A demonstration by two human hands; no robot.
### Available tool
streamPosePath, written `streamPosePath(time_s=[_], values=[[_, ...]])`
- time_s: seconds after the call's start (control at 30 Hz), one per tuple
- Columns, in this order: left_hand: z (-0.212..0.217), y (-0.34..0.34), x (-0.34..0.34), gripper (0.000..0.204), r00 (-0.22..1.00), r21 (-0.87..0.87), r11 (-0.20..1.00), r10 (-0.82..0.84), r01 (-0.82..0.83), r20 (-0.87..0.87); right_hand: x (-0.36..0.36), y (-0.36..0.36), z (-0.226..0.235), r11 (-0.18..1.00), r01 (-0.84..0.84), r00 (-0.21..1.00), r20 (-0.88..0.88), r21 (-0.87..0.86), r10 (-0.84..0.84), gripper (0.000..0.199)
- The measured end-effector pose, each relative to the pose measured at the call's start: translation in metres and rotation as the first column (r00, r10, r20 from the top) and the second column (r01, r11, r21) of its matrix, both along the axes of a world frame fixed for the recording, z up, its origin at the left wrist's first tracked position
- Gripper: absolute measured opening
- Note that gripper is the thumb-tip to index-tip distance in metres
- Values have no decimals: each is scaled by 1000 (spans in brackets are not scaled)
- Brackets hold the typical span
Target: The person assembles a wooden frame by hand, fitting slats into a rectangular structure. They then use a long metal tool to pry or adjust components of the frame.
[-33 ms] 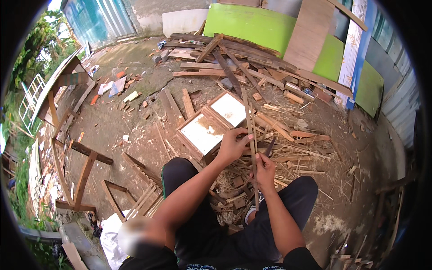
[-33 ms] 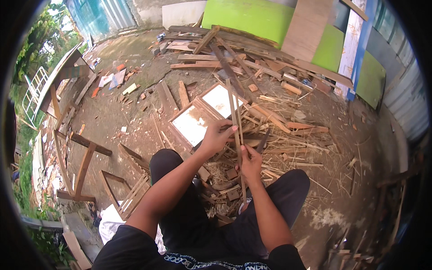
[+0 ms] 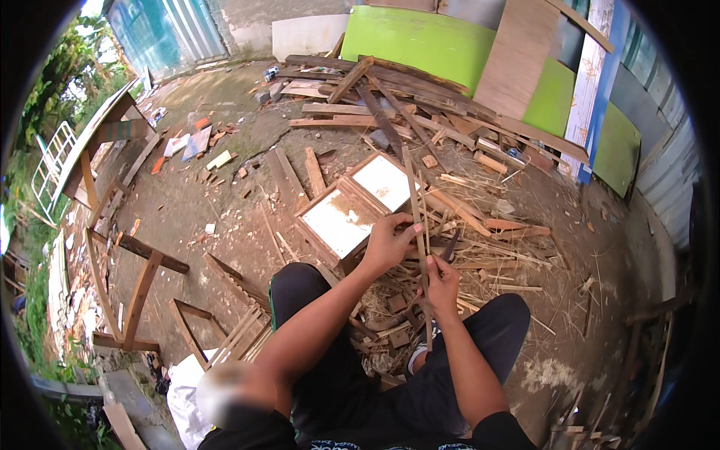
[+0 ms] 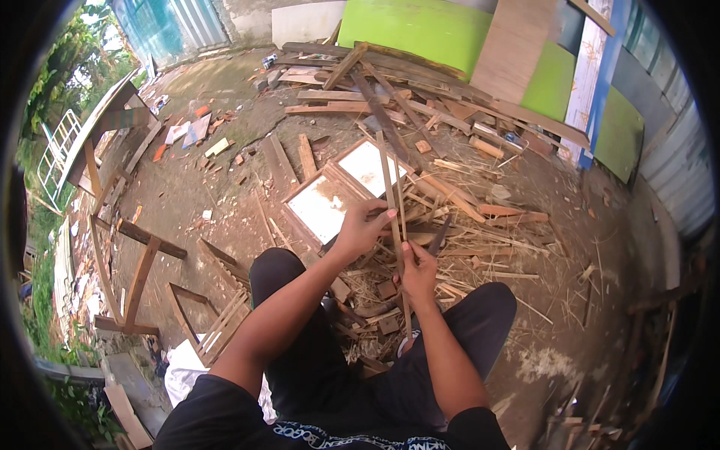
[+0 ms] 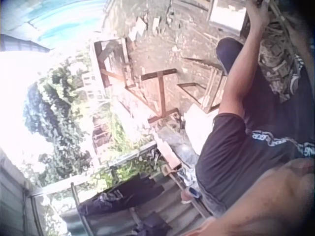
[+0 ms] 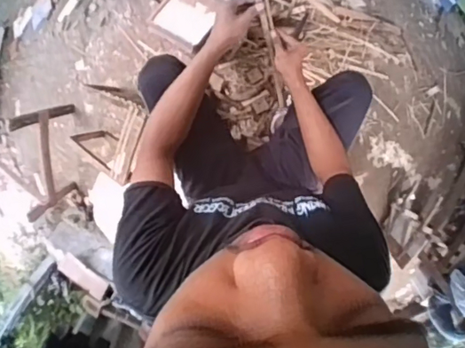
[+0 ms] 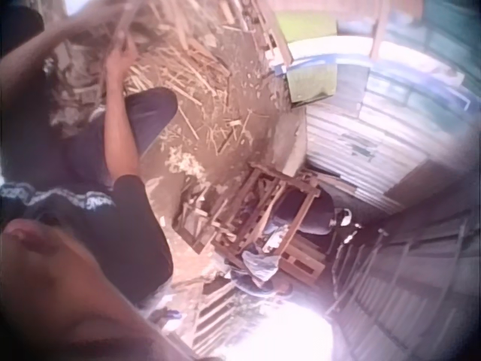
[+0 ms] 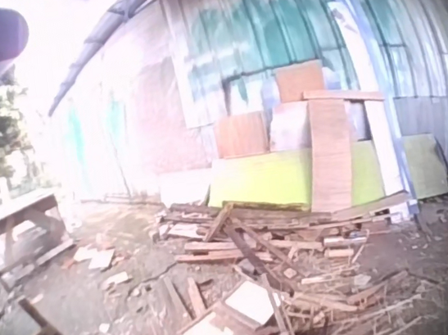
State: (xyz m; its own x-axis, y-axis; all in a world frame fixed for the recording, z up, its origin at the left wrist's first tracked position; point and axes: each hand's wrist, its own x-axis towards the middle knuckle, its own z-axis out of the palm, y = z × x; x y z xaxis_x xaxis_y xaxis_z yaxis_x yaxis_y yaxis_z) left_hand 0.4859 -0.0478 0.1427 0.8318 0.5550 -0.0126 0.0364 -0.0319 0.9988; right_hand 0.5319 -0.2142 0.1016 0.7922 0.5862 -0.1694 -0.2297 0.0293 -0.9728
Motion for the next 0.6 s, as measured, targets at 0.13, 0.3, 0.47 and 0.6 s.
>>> streamPosePath(time_s=[0.13, 0.3, 0.47, 0.6], values=[[3, 3, -4, 30, 1000, -72, 997, 23, -22, 12, -1, 9, -5, 1000, 7, 1000, 30, -14, -6, 37], [8, 12, -6, 31, 999, -67, 998, -13, 11, -36, 0, 22, -14, 994, 12, 994, 112, -106, 0, 40], [11, 17, -4, 28, 997, -144, 988, 61, -54, 44, 4, 30, -18, 985, 63, 981, 193, -162, -31, 40], [6, 28, -4, 30, 987, -268, 961, 100, -63, 128, -6, 36, -6, 978, 106, 930, 366, -177, -34, 39]])
